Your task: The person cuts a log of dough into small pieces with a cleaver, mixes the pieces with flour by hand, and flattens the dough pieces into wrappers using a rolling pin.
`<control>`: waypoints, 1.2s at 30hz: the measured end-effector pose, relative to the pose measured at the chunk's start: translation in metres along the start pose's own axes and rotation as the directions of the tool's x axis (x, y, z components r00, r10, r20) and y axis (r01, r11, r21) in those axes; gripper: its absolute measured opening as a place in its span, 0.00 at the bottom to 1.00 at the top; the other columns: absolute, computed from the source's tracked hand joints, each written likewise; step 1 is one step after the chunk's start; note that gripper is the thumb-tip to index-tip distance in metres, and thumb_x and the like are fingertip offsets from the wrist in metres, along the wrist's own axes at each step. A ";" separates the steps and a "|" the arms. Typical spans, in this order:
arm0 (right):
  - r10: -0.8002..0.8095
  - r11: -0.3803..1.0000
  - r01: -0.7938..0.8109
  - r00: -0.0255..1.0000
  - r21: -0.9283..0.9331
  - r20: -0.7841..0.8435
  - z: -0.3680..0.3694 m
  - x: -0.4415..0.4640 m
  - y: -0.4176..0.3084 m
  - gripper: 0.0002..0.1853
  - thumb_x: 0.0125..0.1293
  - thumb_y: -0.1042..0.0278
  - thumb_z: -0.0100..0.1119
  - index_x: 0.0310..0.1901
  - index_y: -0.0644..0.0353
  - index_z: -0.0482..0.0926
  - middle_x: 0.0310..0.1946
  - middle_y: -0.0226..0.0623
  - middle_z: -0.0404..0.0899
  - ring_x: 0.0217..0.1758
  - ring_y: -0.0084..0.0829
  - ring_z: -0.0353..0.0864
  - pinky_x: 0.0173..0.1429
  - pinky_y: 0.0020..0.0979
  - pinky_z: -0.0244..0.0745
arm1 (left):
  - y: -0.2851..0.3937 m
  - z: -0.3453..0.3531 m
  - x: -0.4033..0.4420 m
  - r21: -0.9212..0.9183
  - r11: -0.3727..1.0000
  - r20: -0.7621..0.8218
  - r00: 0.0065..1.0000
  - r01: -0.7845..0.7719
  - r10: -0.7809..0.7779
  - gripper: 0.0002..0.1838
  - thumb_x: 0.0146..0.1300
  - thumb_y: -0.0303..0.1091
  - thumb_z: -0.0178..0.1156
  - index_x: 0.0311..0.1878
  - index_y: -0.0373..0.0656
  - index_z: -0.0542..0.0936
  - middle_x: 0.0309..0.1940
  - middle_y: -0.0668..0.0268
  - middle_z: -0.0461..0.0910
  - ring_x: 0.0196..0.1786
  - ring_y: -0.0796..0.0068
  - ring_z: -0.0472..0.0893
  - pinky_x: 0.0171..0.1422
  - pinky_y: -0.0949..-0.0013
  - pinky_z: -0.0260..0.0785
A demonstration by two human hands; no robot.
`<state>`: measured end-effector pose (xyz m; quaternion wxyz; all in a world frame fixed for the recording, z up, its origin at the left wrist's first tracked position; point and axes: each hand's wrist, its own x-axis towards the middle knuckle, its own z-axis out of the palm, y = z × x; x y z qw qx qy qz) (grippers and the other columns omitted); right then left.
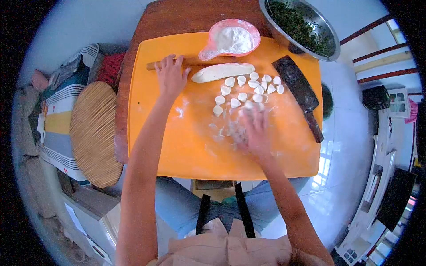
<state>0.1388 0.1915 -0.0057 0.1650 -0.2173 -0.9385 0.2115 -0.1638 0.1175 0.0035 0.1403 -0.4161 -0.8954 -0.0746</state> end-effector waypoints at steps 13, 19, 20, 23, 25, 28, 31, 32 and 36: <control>0.022 0.997 -0.036 0.981 -0.067 -0.192 0.004 0.052 0.019 0.35 0.61 0.53 0.54 0.67 0.57 0.57 0.69 0.52 0.50 0.73 0.52 0.44 0.71 0.57 0.38 | -0.071 -0.023 -0.069 0.109 0.993 0.076 0.996 0.046 -0.055 0.19 0.59 0.41 0.57 0.53 0.46 0.71 0.44 0.60 0.75 0.51 0.61 0.73 0.58 0.51 0.59; 0.182 0.960 -0.159 0.979 -0.229 0.086 0.005 -0.047 -0.012 0.46 0.58 0.51 0.56 0.69 0.69 0.44 0.70 0.57 0.43 0.74 0.55 0.41 0.72 0.56 0.38 | -0.071 -0.069 -0.165 -0.178 0.969 -0.049 0.982 0.169 -0.181 0.16 0.58 0.33 0.57 0.49 0.43 0.72 0.41 0.58 0.73 0.49 0.58 0.72 0.55 0.54 0.60; 0.138 0.984 -0.119 0.979 -0.131 0.147 0.002 -0.040 -0.035 0.45 0.58 0.52 0.57 0.69 0.68 0.45 0.70 0.56 0.45 0.74 0.53 0.42 0.72 0.54 0.38 | -0.067 -0.075 -0.177 -0.238 0.946 -0.006 0.973 0.221 -0.229 0.16 0.57 0.31 0.58 0.49 0.42 0.72 0.41 0.58 0.73 0.49 0.58 0.72 0.55 0.54 0.60; -0.081 0.991 0.059 0.980 0.121 0.184 0.012 -0.018 -0.063 0.41 0.58 0.56 0.57 0.68 0.65 0.50 0.69 0.52 0.49 0.74 0.48 0.44 0.73 0.51 0.40 | -0.059 -0.079 -0.210 -0.348 0.933 0.101 0.993 0.089 -0.057 0.17 0.51 0.26 0.59 0.47 0.43 0.73 0.41 0.59 0.73 0.49 0.59 0.72 0.59 0.53 0.59; -0.307 0.950 0.307 0.952 0.067 -0.001 0.024 -0.003 -0.053 0.31 0.61 0.66 0.53 0.65 0.63 0.58 0.67 0.48 0.55 0.72 0.47 0.49 0.73 0.49 0.43 | -0.052 -0.092 -0.215 -0.327 0.938 0.060 0.988 -0.118 0.145 0.19 0.48 0.25 0.59 0.46 0.44 0.74 0.42 0.60 0.73 0.50 0.59 0.72 0.63 0.52 0.57; -0.004 1.000 0.004 0.979 0.000 -0.202 0.026 0.008 -0.024 0.26 0.64 0.66 0.50 0.62 0.63 0.63 0.65 0.46 0.59 0.68 0.47 0.58 0.69 0.45 0.53 | -0.033 -0.106 -0.226 -0.421 0.877 0.104 0.948 -0.233 0.302 0.20 0.45 0.24 0.59 0.46 0.46 0.74 0.44 0.62 0.72 0.53 0.60 0.71 0.68 0.48 0.51; -0.086 0.996 0.085 0.979 -0.015 -0.186 0.019 -0.001 -0.017 0.23 0.61 0.72 0.53 0.59 0.59 0.68 0.64 0.46 0.61 0.64 0.48 0.62 0.66 0.43 0.59 | -0.008 -0.091 -0.237 -0.502 0.824 0.167 0.905 -0.264 0.392 0.20 0.47 0.26 0.59 0.47 0.46 0.75 0.47 0.61 0.71 0.55 0.59 0.70 0.68 0.47 0.51; -0.046 0.998 0.050 0.992 0.036 -0.121 0.013 -0.010 -0.021 0.22 0.60 0.74 0.53 0.58 0.58 0.69 0.62 0.46 0.63 0.63 0.47 0.64 0.64 0.43 0.61 | 0.005 -0.089 -0.237 -0.524 0.811 0.194 0.891 -0.260 0.411 0.19 0.47 0.27 0.60 0.47 0.46 0.75 0.48 0.61 0.71 0.56 0.59 0.70 0.68 0.47 0.51; 0.021 0.991 -0.012 0.998 0.134 -0.062 -0.001 -0.043 -0.019 0.19 0.57 0.77 0.55 0.53 0.57 0.74 0.55 0.45 0.70 0.55 0.44 0.71 0.56 0.39 0.69 | 0.030 -0.074 -0.231 -0.501 0.784 0.167 0.848 -0.366 0.503 0.19 0.50 0.32 0.62 0.48 0.48 0.75 0.50 0.60 0.69 0.56 0.57 0.69 0.68 0.47 0.52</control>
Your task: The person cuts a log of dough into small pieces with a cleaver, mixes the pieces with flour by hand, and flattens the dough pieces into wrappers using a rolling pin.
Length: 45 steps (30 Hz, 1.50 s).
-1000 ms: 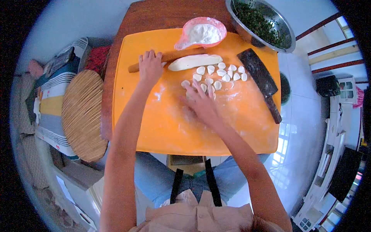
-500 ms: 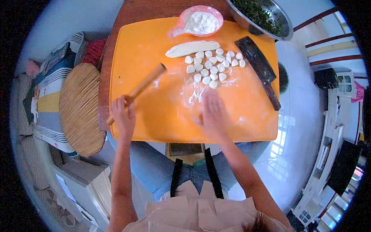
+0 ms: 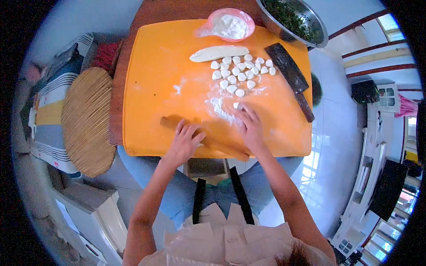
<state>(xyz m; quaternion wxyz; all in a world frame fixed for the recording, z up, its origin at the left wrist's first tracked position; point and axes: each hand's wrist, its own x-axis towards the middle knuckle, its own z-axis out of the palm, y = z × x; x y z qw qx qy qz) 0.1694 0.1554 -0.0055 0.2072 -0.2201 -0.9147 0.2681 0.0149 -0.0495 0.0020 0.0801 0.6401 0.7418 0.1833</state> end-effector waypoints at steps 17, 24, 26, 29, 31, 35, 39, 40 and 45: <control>-0.087 0.996 0.087 0.991 0.001 0.103 -0.006 0.022 -0.021 0.18 0.51 0.78 0.61 0.46 0.53 0.79 0.43 0.35 0.74 0.41 0.34 0.78 0.45 0.32 0.76 | 0.020 0.003 0.012 -0.151 0.985 -0.198 0.974 0.082 -0.112 0.25 0.47 0.45 0.67 0.48 0.47 0.74 0.50 0.62 0.71 0.56 0.60 0.69 0.64 0.51 0.55; 0.022 0.997 -0.047 0.947 0.069 0.321 -0.004 0.025 -0.009 0.20 0.50 0.70 0.65 0.48 0.55 0.76 0.43 0.34 0.74 0.49 0.39 0.74 0.53 0.36 0.73 | 0.019 0.003 0.013 -0.159 0.984 -0.207 0.971 0.086 -0.118 0.26 0.46 0.45 0.68 0.48 0.48 0.74 0.52 0.64 0.71 0.57 0.61 0.69 0.64 0.53 0.55; -0.043 0.999 0.035 0.958 0.033 0.283 -0.004 0.024 -0.008 0.21 0.50 0.68 0.65 0.49 0.57 0.76 0.45 0.35 0.74 0.51 0.40 0.73 0.54 0.36 0.72 | 0.019 0.004 0.013 -0.157 0.983 -0.199 0.972 0.091 -0.121 0.26 0.45 0.45 0.68 0.48 0.48 0.74 0.51 0.65 0.71 0.57 0.61 0.69 0.64 0.53 0.55; -0.102 0.995 0.097 0.970 0.034 0.221 -0.005 0.038 -0.022 0.23 0.53 0.64 0.63 0.52 0.60 0.74 0.52 0.38 0.71 0.58 0.42 0.68 0.61 0.39 0.66 | 0.016 0.004 0.012 -0.145 0.985 -0.183 0.976 0.091 -0.117 0.29 0.44 0.46 0.69 0.50 0.48 0.73 0.52 0.64 0.71 0.57 0.61 0.69 0.64 0.54 0.55; -0.139 0.990 0.137 0.977 0.024 0.159 0.013 0.052 -0.032 0.27 0.56 0.61 0.60 0.57 0.62 0.71 0.60 0.41 0.66 0.66 0.44 0.61 0.67 0.42 0.58 | 0.018 0.007 0.012 -0.147 0.984 -0.169 0.978 0.099 -0.124 0.31 0.44 0.46 0.69 0.52 0.47 0.71 0.52 0.63 0.71 0.57 0.60 0.69 0.64 0.53 0.55; -0.144 0.969 0.202 0.931 -0.146 0.335 0.042 0.049 -0.038 0.36 0.61 0.62 0.52 0.69 0.55 0.50 0.72 0.43 0.42 0.75 0.44 0.38 0.72 0.55 0.33 | 0.020 0.000 0.012 -0.185 0.976 -0.190 0.970 0.116 -0.151 0.33 0.48 0.46 0.66 0.56 0.42 0.67 0.55 0.58 0.69 0.58 0.58 0.68 0.65 0.51 0.53; -0.113 0.979 0.151 0.961 -0.136 0.254 0.039 0.052 -0.041 0.31 0.62 0.63 0.51 0.66 0.55 0.57 0.70 0.45 0.48 0.74 0.44 0.42 0.71 0.55 0.37 | 0.028 0.008 0.019 -0.085 0.963 -0.360 0.893 0.255 -0.268 0.29 0.56 0.41 0.60 0.57 0.37 0.64 0.58 0.53 0.67 0.59 0.56 0.68 0.64 0.48 0.53; -0.106 0.983 0.135 0.970 -0.123 0.218 0.040 0.056 -0.037 0.27 0.62 0.62 0.51 0.63 0.56 0.62 0.67 0.47 0.54 0.73 0.44 0.47 0.70 0.53 0.42 | 0.030 0.008 0.026 -0.076 0.946 -0.346 0.881 0.317 -0.323 0.28 0.57 0.40 0.59 0.58 0.36 0.64 0.59 0.53 0.66 0.60 0.55 0.67 0.64 0.47 0.52; 0.216 0.896 -0.285 0.950 0.341 0.227 0.003 0.046 -0.019 0.13 0.57 0.69 0.56 0.45 0.59 0.76 0.44 0.45 0.77 0.52 0.42 0.74 0.54 0.40 0.68 | 0.026 0.005 0.055 -0.093 0.900 -0.298 0.850 0.427 -0.434 0.26 0.61 0.36 0.53 0.60 0.34 0.63 0.62 0.50 0.64 0.65 0.52 0.63 0.65 0.44 0.50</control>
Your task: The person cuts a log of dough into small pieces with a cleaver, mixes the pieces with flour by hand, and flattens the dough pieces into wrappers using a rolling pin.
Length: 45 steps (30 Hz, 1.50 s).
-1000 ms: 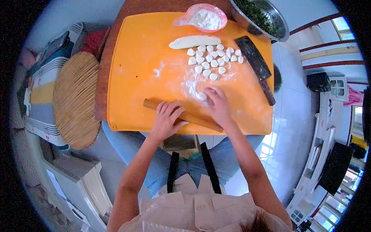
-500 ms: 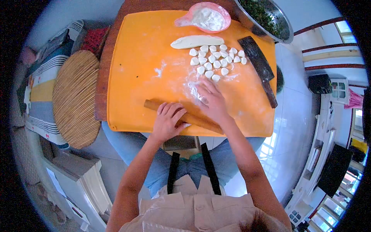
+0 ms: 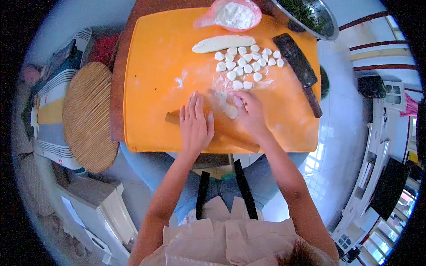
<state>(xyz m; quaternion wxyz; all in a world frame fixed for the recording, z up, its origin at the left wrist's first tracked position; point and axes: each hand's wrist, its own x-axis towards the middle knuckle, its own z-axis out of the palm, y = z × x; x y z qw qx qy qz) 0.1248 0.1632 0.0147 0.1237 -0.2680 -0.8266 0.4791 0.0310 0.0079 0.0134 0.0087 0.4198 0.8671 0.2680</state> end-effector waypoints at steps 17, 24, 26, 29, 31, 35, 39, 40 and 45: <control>-0.117 0.985 0.119 0.993 -0.121 0.025 0.001 -0.006 0.012 0.10 0.52 0.72 0.63 0.38 0.57 0.78 0.34 0.37 0.78 0.35 0.38 0.80 0.41 0.36 0.75 | -0.002 0.002 -0.030 0.182 0.983 0.127 0.991 0.025 -0.049 0.29 0.62 0.37 0.44 0.65 0.34 0.59 0.66 0.53 0.60 0.69 0.52 0.56 0.70 0.48 0.40; 0.032 0.965 0.025 0.977 -0.261 0.212 0.003 -0.002 -0.012 0.08 0.50 0.67 0.65 0.33 0.56 0.79 0.25 0.41 0.77 0.31 0.41 0.79 0.37 0.38 0.74 | 0.007 0.004 -0.021 0.224 0.966 0.117 0.981 0.128 -0.157 0.29 0.63 0.39 0.43 0.65 0.33 0.58 0.67 0.50 0.56 0.72 0.48 0.51 0.71 0.45 0.39; 0.045 0.945 0.039 0.968 -0.326 0.247 0.000 -0.001 -0.018 0.08 0.50 0.66 0.65 0.30 0.58 0.79 0.24 0.42 0.78 0.30 0.42 0.79 0.36 0.38 0.73 | 0.019 0.011 0.009 0.271 0.952 0.062 0.984 0.143 -0.166 0.30 0.63 0.40 0.43 0.65 0.33 0.57 0.68 0.49 0.55 0.72 0.47 0.49 0.71 0.43 0.39; 0.115 0.876 0.028 0.958 -0.482 0.264 0.001 0.011 -0.019 0.08 0.51 0.64 0.62 0.27 0.60 0.78 0.26 0.46 0.79 0.32 0.46 0.79 0.41 0.45 0.74 | 0.023 0.025 0.062 0.308 0.942 0.046 0.987 0.133 -0.154 0.32 0.63 0.43 0.44 0.67 0.34 0.55 0.69 0.49 0.52 0.73 0.47 0.47 0.72 0.44 0.37; 0.103 0.925 0.030 0.940 -0.379 0.326 -0.009 0.019 -0.016 0.08 0.51 0.65 0.62 0.27 0.61 0.78 0.26 0.46 0.79 0.32 0.45 0.80 0.41 0.45 0.74 | 0.024 0.026 0.066 0.210 0.970 0.064 0.989 0.118 -0.134 0.33 0.63 0.44 0.45 0.67 0.35 0.54 0.70 0.49 0.51 0.73 0.48 0.47 0.72 0.43 0.37; 0.129 0.992 -0.121 0.938 -0.045 0.323 -0.012 0.016 -0.001 0.09 0.51 0.65 0.62 0.28 0.62 0.79 0.27 0.46 0.79 0.33 0.47 0.79 0.41 0.46 0.74 | 0.007 0.015 0.001 0.225 0.974 0.185 0.980 0.032 -0.075 0.34 0.62 0.42 0.47 0.68 0.34 0.54 0.70 0.51 0.51 0.73 0.52 0.49 0.70 0.41 0.42; 0.082 0.975 -0.005 0.938 -0.222 0.336 -0.010 0.008 -0.011 0.08 0.51 0.67 0.61 0.28 0.63 0.78 0.26 0.46 0.79 0.31 0.45 0.80 0.40 0.43 0.74 | 0.019 0.008 0.020 0.283 0.957 0.230 0.965 0.058 -0.126 0.33 0.62 0.40 0.47 0.68 0.34 0.53 0.70 0.54 0.51 0.73 0.53 0.50 0.70 0.41 0.42; 0.077 0.943 0.038 0.943 -0.331 0.325 -0.007 0.011 -0.015 0.07 0.52 0.68 0.61 0.29 0.63 0.77 0.25 0.44 0.79 0.31 0.42 0.80 0.39 0.39 0.74 | 0.019 0.021 0.041 0.225 0.967 0.135 0.979 0.118 -0.151 0.33 0.60 0.39 0.45 0.67 0.36 0.55 0.70 0.53 0.52 0.72 0.55 0.51 0.70 0.40 0.43; -0.024 0.949 0.104 0.965 -0.298 0.262 -0.011 0.019 -0.002 0.07 0.53 0.68 0.60 0.28 0.63 0.77 0.23 0.43 0.79 0.29 0.43 0.80 0.37 0.40 0.74 | 0.017 0.022 0.044 0.337 0.941 0.175 0.984 -0.019 -0.043 0.32 0.61 0.40 0.46 0.67 0.36 0.56 0.70 0.52 0.52 0.73 0.54 0.50 0.71 0.42 0.40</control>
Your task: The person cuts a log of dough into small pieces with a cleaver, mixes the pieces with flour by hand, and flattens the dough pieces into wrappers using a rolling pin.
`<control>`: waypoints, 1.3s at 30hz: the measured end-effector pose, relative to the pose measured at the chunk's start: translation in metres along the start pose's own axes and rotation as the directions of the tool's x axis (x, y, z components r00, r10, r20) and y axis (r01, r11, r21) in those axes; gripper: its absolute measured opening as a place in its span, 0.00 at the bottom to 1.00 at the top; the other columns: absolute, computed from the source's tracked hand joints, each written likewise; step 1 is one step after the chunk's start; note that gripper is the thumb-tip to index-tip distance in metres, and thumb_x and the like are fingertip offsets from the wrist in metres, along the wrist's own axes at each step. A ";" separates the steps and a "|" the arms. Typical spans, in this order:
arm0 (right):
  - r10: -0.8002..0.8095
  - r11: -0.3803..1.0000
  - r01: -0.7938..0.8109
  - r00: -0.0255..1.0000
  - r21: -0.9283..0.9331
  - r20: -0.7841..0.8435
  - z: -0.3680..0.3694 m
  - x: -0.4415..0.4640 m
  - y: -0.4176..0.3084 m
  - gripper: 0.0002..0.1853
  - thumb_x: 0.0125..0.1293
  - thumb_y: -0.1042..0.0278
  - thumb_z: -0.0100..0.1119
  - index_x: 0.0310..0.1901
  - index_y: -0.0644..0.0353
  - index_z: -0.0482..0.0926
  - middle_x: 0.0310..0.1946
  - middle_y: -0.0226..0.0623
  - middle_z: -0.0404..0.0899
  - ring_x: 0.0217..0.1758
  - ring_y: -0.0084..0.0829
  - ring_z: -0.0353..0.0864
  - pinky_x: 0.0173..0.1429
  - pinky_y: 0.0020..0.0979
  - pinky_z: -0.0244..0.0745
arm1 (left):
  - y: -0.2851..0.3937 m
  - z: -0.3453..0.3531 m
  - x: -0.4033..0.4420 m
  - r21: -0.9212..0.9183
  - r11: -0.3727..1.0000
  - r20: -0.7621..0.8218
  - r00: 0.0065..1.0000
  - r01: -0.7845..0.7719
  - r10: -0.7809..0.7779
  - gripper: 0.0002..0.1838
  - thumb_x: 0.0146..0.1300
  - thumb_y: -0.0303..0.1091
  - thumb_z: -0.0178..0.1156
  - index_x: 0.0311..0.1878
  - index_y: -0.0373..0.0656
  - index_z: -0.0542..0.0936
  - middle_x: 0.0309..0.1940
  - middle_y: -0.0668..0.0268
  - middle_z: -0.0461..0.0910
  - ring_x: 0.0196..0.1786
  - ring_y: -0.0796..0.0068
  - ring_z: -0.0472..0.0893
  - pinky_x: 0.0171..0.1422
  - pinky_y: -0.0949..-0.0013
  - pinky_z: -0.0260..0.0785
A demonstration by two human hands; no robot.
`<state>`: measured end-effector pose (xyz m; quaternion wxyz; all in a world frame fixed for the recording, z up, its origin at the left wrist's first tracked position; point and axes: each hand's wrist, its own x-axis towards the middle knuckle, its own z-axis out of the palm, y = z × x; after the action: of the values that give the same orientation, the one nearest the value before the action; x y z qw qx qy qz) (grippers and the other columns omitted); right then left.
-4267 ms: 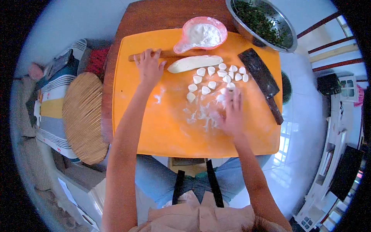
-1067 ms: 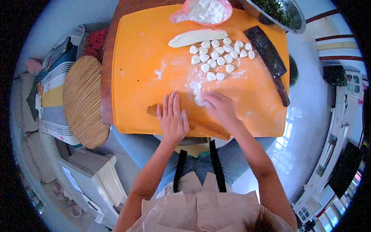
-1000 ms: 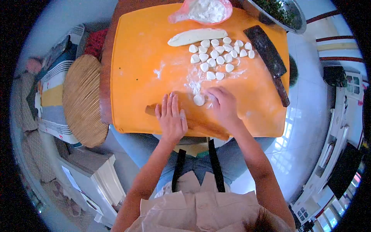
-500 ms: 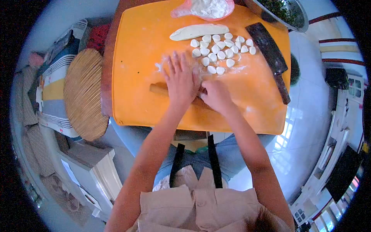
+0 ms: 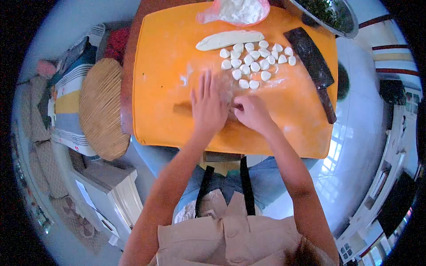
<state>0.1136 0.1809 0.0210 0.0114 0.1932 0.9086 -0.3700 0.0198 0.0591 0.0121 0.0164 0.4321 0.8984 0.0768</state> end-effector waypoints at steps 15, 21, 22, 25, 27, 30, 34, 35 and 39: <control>0.061 0.983 -0.074 0.995 0.169 0.081 -0.001 -0.001 -0.002 0.06 0.51 0.68 0.58 0.28 0.62 0.77 0.27 0.48 0.79 0.33 0.49 0.79 0.40 0.46 0.74 | -0.006 -0.006 -0.035 0.015 1.000 0.103 0.995 -0.006 0.004 0.30 0.64 0.43 0.42 0.67 0.39 0.58 0.71 0.52 0.51 0.73 0.53 0.49 0.69 0.39 0.43; -0.010 0.994 0.005 0.999 -0.113 -0.050 0.009 0.003 -0.005 0.07 0.52 0.69 0.59 0.29 0.63 0.76 0.26 0.45 0.77 0.32 0.45 0.78 0.38 0.42 0.73 | 0.004 0.006 0.025 -0.172 0.980 -0.060 0.992 0.099 -0.111 0.30 0.66 0.43 0.40 0.68 0.38 0.56 0.69 0.48 0.51 0.72 0.52 0.51 0.68 0.38 0.44; 0.003 1.000 -0.004 0.998 -0.005 -0.060 0.006 0.002 -0.002 0.06 0.52 0.69 0.59 0.29 0.62 0.76 0.26 0.45 0.77 0.32 0.45 0.78 0.38 0.42 0.73 | 0.003 0.003 0.011 -0.103 0.992 -0.007 0.997 0.077 -0.078 0.30 0.66 0.43 0.40 0.68 0.38 0.56 0.70 0.49 0.51 0.72 0.52 0.50 0.68 0.38 0.43; 0.054 0.984 -0.045 0.998 0.174 -0.045 0.002 -0.002 -0.005 0.06 0.52 0.70 0.59 0.29 0.62 0.76 0.25 0.45 0.77 0.33 0.46 0.78 0.38 0.42 0.72 | -0.002 -0.014 -0.047 0.058 0.998 0.132 0.991 -0.014 0.006 0.30 0.66 0.43 0.40 0.69 0.39 0.55 0.70 0.50 0.50 0.73 0.54 0.49 0.68 0.37 0.41; 0.086 0.994 -0.090 0.994 0.064 0.063 -0.001 -0.007 -0.014 0.05 0.52 0.71 0.59 0.28 0.63 0.76 0.25 0.45 0.77 0.32 0.45 0.78 0.37 0.42 0.72 | 0.000 -0.014 -0.029 -0.010 1.000 0.072 0.997 -0.001 0.001 0.30 0.65 0.43 0.40 0.69 0.39 0.55 0.70 0.50 0.50 0.73 0.54 0.48 0.68 0.37 0.41; 0.056 0.985 -0.056 0.998 -0.164 -0.010 0.010 0.001 -0.010 0.05 0.52 0.72 0.59 0.29 0.62 0.76 0.25 0.44 0.77 0.31 0.44 0.78 0.37 0.41 0.72 | 0.000 0.005 0.016 -0.090 0.995 -0.049 0.998 0.035 -0.040 0.30 0.65 0.43 0.40 0.69 0.40 0.55 0.70 0.50 0.50 0.73 0.54 0.49 0.68 0.37 0.42; 0.034 0.997 -0.030 0.998 0.064 -0.052 0.002 0.000 0.002 0.05 0.52 0.73 0.59 0.31 0.61 0.76 0.25 0.44 0.77 0.31 0.44 0.78 0.37 0.42 0.72 | 0.002 -0.005 -0.027 -0.020 0.999 0.030 0.999 0.036 -0.036 0.30 0.65 0.43 0.41 0.69 0.40 0.56 0.70 0.50 0.51 0.73 0.53 0.49 0.68 0.37 0.43; 0.028 0.993 -0.018 0.996 0.114 -0.083 0.008 -0.004 0.007 0.05 0.52 0.73 0.59 0.32 0.61 0.76 0.26 0.44 0.77 0.31 0.45 0.78 0.37 0.42 0.72 | 0.000 -0.010 -0.045 0.044 0.999 0.104 0.995 0.004 -0.008 0.30 0.65 0.43 0.42 0.69 0.40 0.56 0.70 0.50 0.51 0.73 0.53 0.49 0.68 0.37 0.43; 0.016 1.000 -0.016 1.000 -0.025 0.005 0.008 -0.010 -0.010 0.06 0.52 0.72 0.60 0.33 0.60 0.77 0.26 0.44 0.78 0.32 0.44 0.79 0.37 0.39 0.73 | 0.002 -0.013 -0.014 -0.087 0.996 0.003 1.000 -0.001 0.002 0.31 0.65 0.43 0.43 0.68 0.40 0.57 0.69 0.50 0.53 0.72 0.52 0.51 0.67 0.37 0.44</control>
<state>0.1184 0.1657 0.0236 0.0190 0.1995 0.9115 -0.3593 0.0287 0.0482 0.0245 0.0367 0.4318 0.8938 0.1151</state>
